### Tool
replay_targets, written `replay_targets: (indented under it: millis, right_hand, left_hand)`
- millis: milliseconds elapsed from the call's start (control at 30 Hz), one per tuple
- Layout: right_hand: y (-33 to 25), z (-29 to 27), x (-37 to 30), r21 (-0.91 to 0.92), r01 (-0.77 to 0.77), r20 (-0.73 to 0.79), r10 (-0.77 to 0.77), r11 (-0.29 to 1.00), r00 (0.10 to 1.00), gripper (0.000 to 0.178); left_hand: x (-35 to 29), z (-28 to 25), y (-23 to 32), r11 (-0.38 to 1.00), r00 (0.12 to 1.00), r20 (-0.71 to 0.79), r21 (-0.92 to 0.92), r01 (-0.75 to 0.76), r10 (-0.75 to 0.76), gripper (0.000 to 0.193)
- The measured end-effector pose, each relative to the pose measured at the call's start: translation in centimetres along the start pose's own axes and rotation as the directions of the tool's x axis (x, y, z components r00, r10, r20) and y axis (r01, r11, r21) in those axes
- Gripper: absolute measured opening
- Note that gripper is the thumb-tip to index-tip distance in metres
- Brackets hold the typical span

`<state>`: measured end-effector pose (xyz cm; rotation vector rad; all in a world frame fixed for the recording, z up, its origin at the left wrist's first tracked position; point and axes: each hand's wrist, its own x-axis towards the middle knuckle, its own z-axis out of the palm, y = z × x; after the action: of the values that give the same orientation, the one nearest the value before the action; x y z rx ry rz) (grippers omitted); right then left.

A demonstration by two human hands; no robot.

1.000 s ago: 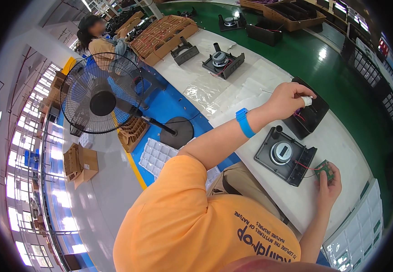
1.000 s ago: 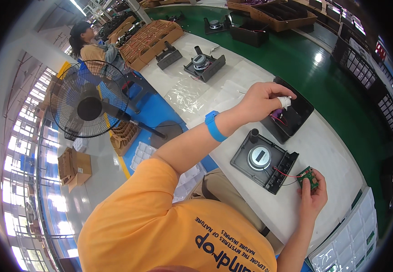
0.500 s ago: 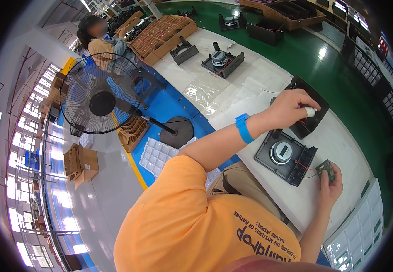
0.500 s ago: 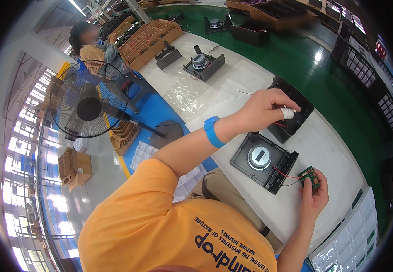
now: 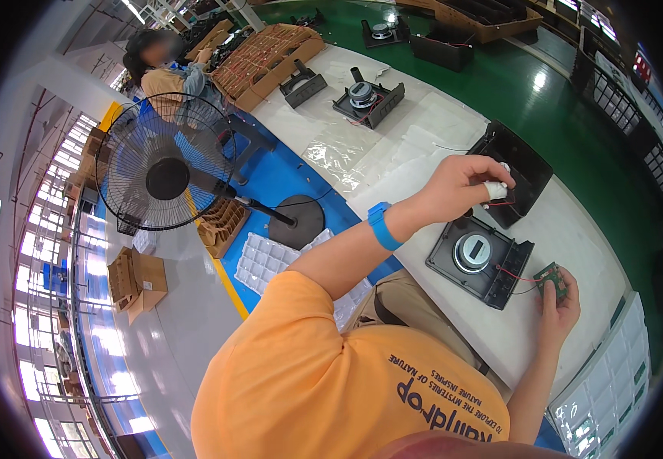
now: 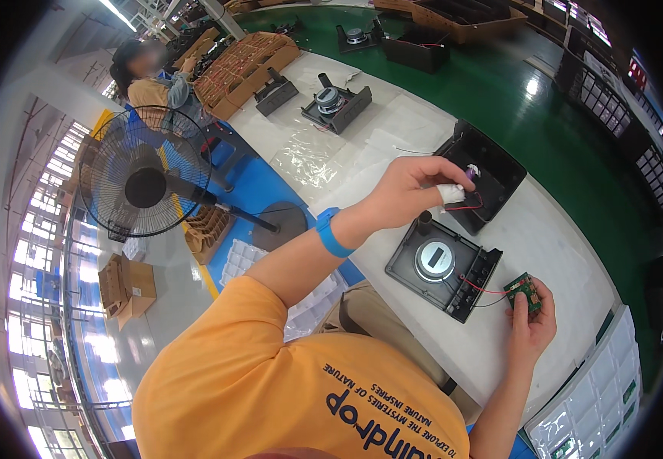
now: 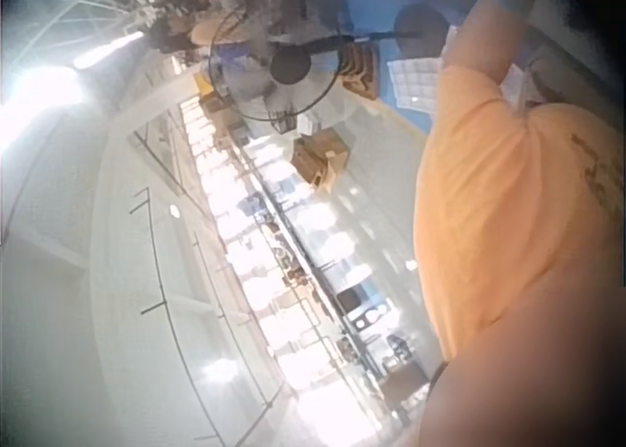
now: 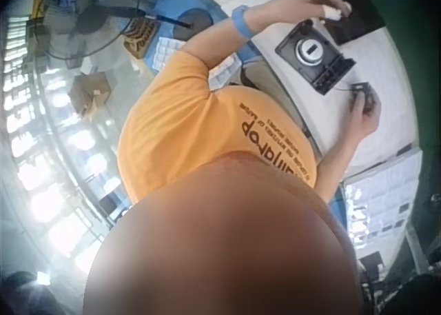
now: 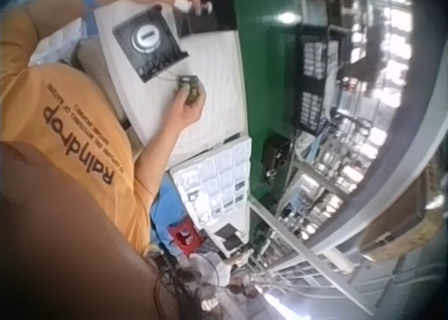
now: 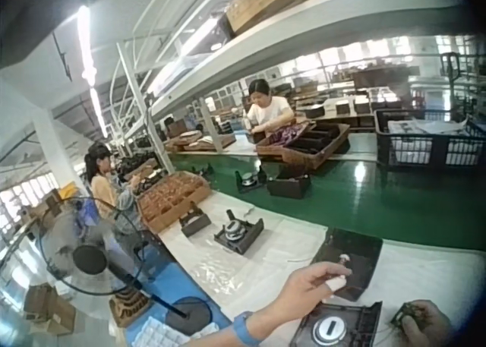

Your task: Assembling an electronic component by connecting a circuit board to wires and installing it into a plastic housing.

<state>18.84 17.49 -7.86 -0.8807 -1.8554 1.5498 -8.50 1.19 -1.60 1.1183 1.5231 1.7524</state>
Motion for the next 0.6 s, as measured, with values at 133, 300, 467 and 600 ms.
replay_targets:
  millis: [133, 300, 467, 600]
  right_hand:
    - [-0.2, 0.2, 0.0, -0.013, -0.005, 0.021, 0.005, 1.000, 1.000, 0.030]
    - [0.0, 0.0, 0.2, -0.012, -0.003, 0.026, 0.004, 1.000, 1.000, 0.030]
    - [0.0, 0.0, 0.3, 0.006, -0.024, 0.021, 0.024, 1.000, 1.000, 0.030]
    - [0.1, 0.0, 0.2, -0.006, -0.018, 0.010, 0.018, 1.000, 1.000, 0.030]
  left_hand:
    - [-0.5, -0.8, -1.1, 0.990, 0.997, -0.053, -0.123, -0.070, 0.064, 0.018]
    - [-1.0, -0.8, 0.8, 0.999, 0.999, -0.018, 0.024, -0.026, 0.027, 0.015]
    - [-1.1, -1.0, 0.2, 0.775, 0.897, 0.254, 0.454, -0.440, 0.361, 0.022]
    - [-1.0, -1.2, 0.2, 0.677, 0.879, 0.360, 0.565, -0.472, 0.312, 0.029]
